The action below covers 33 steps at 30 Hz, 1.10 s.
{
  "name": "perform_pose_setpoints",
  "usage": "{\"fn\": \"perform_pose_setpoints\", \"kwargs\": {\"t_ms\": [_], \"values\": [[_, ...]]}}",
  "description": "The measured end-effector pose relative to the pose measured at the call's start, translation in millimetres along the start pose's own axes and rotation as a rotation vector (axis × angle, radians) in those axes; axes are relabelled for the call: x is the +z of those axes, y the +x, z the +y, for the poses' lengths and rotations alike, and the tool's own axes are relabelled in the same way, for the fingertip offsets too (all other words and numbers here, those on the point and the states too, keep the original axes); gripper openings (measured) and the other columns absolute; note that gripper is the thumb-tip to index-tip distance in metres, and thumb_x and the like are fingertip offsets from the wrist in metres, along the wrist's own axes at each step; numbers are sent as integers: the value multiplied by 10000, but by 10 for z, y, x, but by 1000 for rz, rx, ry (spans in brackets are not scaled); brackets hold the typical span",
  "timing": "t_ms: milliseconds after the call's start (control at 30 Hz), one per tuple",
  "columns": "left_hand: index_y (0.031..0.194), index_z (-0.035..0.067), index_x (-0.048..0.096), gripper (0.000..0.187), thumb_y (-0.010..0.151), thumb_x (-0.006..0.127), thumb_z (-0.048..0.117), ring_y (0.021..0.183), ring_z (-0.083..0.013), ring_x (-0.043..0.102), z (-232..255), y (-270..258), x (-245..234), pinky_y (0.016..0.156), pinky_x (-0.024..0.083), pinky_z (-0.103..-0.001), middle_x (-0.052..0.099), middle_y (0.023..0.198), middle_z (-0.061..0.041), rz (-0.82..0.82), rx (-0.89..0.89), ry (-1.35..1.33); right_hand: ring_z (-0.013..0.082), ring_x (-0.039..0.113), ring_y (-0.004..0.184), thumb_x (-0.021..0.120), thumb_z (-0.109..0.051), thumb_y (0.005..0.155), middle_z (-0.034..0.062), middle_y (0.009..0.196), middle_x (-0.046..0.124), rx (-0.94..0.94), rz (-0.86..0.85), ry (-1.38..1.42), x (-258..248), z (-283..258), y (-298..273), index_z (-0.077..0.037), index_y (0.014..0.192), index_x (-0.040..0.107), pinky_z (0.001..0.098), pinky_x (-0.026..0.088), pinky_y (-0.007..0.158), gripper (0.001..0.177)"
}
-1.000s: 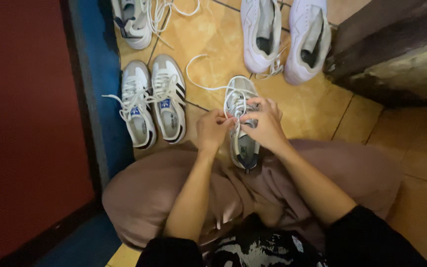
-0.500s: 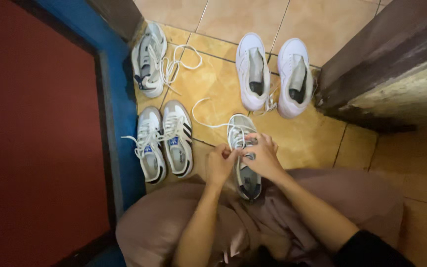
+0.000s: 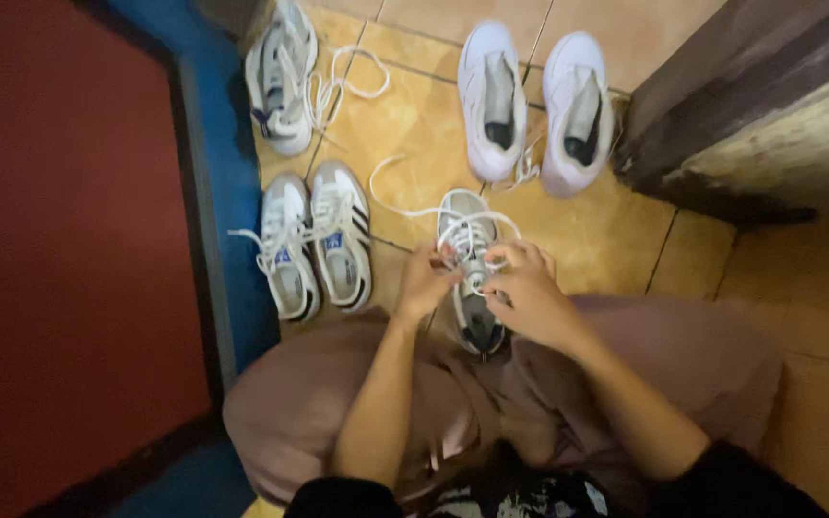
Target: The person sits on the floor and repeatedly removes and reinserts a white shoelace into the eyelets of a single white sneaker. They pull the lace through the eyelets, adjust the tension, and tie a knot multiple times, repeating the process on the same shoe.
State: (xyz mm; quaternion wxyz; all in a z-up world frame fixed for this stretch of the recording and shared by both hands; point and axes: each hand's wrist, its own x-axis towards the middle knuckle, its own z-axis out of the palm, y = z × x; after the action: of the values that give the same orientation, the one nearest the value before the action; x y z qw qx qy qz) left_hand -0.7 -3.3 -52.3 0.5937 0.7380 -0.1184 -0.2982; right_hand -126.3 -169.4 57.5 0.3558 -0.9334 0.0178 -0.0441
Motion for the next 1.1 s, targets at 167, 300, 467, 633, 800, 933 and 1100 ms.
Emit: {"fn": "perform_pose_setpoints", "kwargs": {"t_ms": [167,300,467,633,800,933,1100], "values": [[1022,54,605,364,735,828,41,811,-132,684,63,-22,-19,723,570,-291,694,896,-42,37,37,87,344,490,1337,681,-96,875,81,1313,662,-191,-202,341,-301,19,-145,-57,861,662,485,358,1132,45],[1047,67,591,403,726,834,57,827,-134,703,64,-20,1,731,581,-293,725,913,-53,64,53,-25,345,531,1380,615,-53,941,119,1229,735,-94,-267,709,-494,45,-347,-32,874,631,482,391,1144,72],[1007,58,575,387,721,835,22,845,-138,700,63,-26,15,770,587,-290,720,933,-60,112,125,33,377,629,1300,588,-92,979,156,1173,740,-41,-188,1030,-665,50,-615,-3,951,654,563,403,1196,114],[1059,71,585,391,730,777,-16,836,-129,688,113,-47,25,749,579,-284,699,997,-42,81,58,-47,376,679,1158,566,-111,1057,188,1071,743,-170,-47,1283,-975,-32,-853,16,1023,655,632,404,1237,158],[1083,81,604,406,733,771,-39,838,-124,685,149,-53,4,747,580,-279,699,1020,-26,59,75,-44,297,697,1085,527,-152,1092,143,1027,727,-304,-10,1236,-1475,-193,-831,-41,946,686,562,462,1163,243],[1107,73,638,366,776,736,-50,848,-130,688,219,-88,-13,750,578,-280,719,1040,-28,24,131,9,294,752,1023,572,-118,1025,153,1053,760,-261,-165,1028,-1543,-552,-597,-27,933,684,589,531,1123,171],[1154,68,690,318,859,622,-29,857,-138,705,340,-182,-104,759,577,-282,764,1054,-42,6,206,72,320,738,1100,679,-103,989,162,1097,751,-417,-547,768,-1489,-848,-257,-11,936,687,478,534,1062,107]]}}
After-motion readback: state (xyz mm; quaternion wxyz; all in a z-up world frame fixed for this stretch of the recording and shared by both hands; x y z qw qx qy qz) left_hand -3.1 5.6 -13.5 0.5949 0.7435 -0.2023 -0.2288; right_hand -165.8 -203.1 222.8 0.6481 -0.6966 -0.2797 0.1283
